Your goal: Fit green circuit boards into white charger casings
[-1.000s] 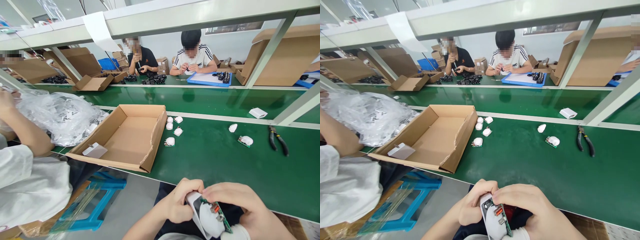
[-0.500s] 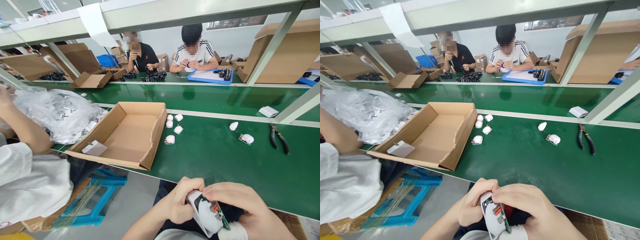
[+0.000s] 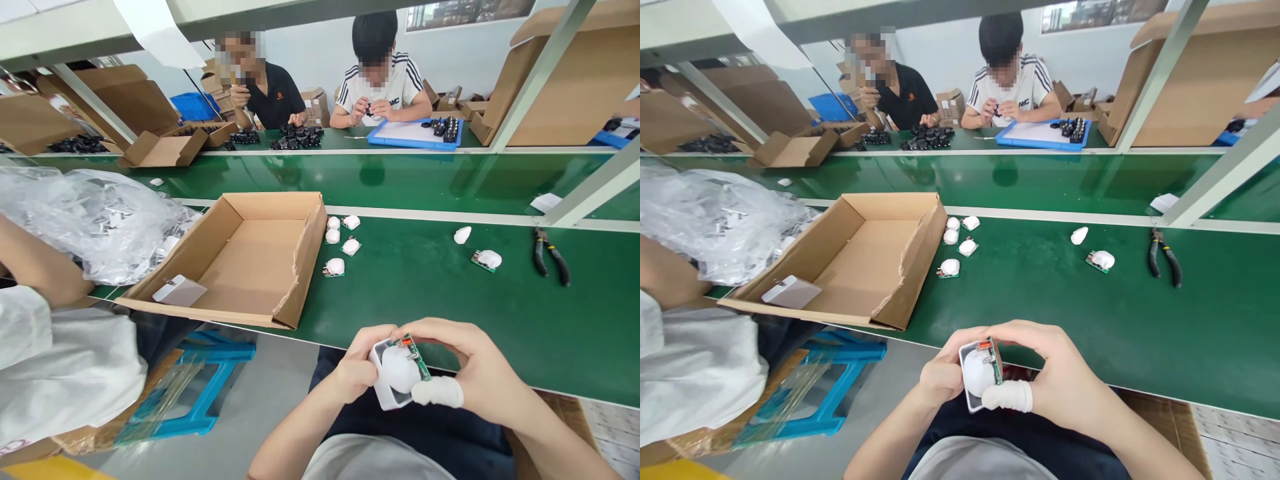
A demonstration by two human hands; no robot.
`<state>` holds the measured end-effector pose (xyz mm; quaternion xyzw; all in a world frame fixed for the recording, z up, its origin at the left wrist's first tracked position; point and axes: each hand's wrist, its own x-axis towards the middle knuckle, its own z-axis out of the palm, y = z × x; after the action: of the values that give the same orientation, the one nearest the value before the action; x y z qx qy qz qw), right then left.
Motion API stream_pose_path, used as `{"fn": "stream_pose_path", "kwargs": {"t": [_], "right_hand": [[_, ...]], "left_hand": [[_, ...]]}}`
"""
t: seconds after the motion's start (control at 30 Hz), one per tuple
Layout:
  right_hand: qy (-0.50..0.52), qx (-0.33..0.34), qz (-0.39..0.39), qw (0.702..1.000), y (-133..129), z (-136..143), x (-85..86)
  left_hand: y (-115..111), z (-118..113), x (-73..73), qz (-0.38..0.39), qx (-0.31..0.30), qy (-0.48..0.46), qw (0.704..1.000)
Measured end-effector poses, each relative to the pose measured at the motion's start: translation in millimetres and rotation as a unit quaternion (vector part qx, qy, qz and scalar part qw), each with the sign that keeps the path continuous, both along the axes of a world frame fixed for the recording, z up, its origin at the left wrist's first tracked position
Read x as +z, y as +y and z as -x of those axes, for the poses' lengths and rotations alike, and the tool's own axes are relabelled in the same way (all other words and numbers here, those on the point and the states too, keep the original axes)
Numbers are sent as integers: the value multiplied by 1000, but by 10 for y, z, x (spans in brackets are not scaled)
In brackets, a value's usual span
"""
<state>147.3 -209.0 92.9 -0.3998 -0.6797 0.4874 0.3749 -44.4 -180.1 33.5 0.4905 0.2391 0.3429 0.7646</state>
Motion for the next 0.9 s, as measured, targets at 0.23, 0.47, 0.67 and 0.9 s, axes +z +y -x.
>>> {"fn": "stream_pose_path", "kwargs": {"t": [0.23, 0.47, 0.67, 0.9], "right_hand": [[-31, 40, -13, 999, -21, -16, 88], [-67, 53, -16, 996, -14, -54, 137], [-75, 57, -32, 995, -4, -81, 112], [-63, 46, -32, 996, 15, -88, 48]], "left_hand": [[-29, 70, 131, 46, -43, -35, 997], [-14, 86, 154, 26, -62, -27, 997], [-16, 83, 119, 21, -68, -13, 997], [-34, 60, 66, 52, -50, -5, 997]]}}
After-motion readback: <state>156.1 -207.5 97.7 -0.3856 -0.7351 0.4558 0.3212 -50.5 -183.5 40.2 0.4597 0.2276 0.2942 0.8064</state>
